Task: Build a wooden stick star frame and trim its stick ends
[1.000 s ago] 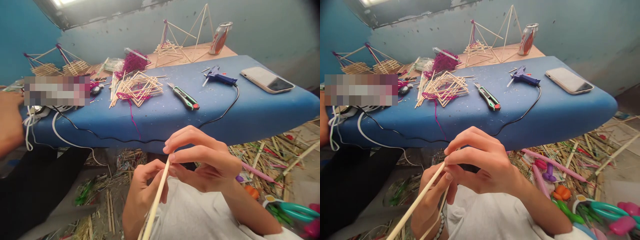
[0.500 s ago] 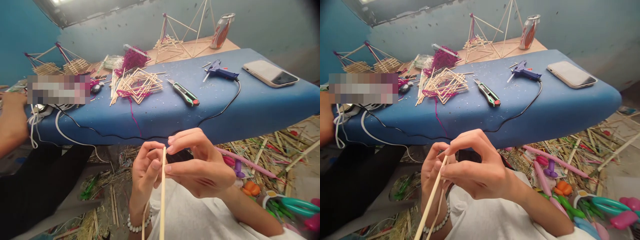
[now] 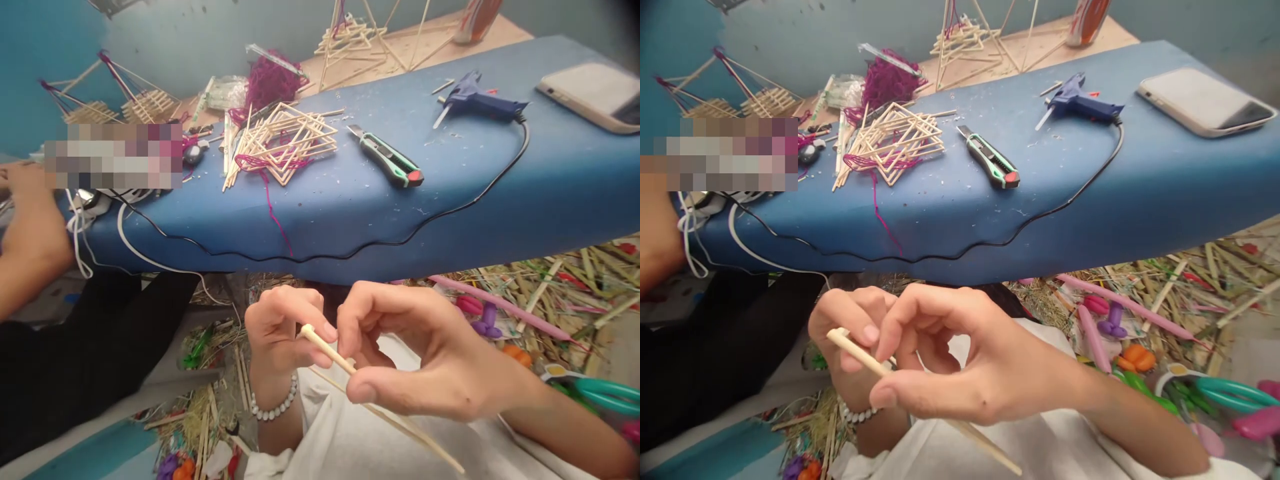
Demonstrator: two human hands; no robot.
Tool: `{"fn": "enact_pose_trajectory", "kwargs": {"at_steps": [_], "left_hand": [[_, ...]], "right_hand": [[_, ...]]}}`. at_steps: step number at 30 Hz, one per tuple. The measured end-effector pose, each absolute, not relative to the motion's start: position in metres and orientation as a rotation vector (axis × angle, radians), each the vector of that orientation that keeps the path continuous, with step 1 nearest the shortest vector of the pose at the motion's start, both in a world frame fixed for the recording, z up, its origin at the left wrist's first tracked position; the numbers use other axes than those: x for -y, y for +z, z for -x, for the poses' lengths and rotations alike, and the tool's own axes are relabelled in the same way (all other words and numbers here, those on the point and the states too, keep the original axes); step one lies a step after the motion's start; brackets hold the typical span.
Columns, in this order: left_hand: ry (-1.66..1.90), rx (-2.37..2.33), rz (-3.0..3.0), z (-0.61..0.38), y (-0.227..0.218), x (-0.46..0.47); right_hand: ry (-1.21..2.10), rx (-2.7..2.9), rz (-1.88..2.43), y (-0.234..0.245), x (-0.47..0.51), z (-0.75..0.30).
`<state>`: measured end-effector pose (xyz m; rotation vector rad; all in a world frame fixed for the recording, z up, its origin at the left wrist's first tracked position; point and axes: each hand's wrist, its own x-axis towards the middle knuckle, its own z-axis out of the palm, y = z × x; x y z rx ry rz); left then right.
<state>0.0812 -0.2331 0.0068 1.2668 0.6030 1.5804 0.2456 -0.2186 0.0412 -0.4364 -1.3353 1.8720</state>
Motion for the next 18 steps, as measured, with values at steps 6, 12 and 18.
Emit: {"fn": "enact_pose_trajectory", "kwargs": {"at_steps": [6,12,18], "left_hand": [[1.698,-0.331,-1.72,-0.069,0.009,0.197],[1.682,-0.33,-1.686,-0.066,0.009,0.207],[1.639,-0.295,-1.762,-0.06,0.015,0.208]], "right_hand": [[2.135,1.309,0.353,0.042,0.203,-0.241],[2.048,1.44,0.243,0.036,0.205,-0.235],[1.85,1.424,0.211,0.032,0.205,-0.232]]}}
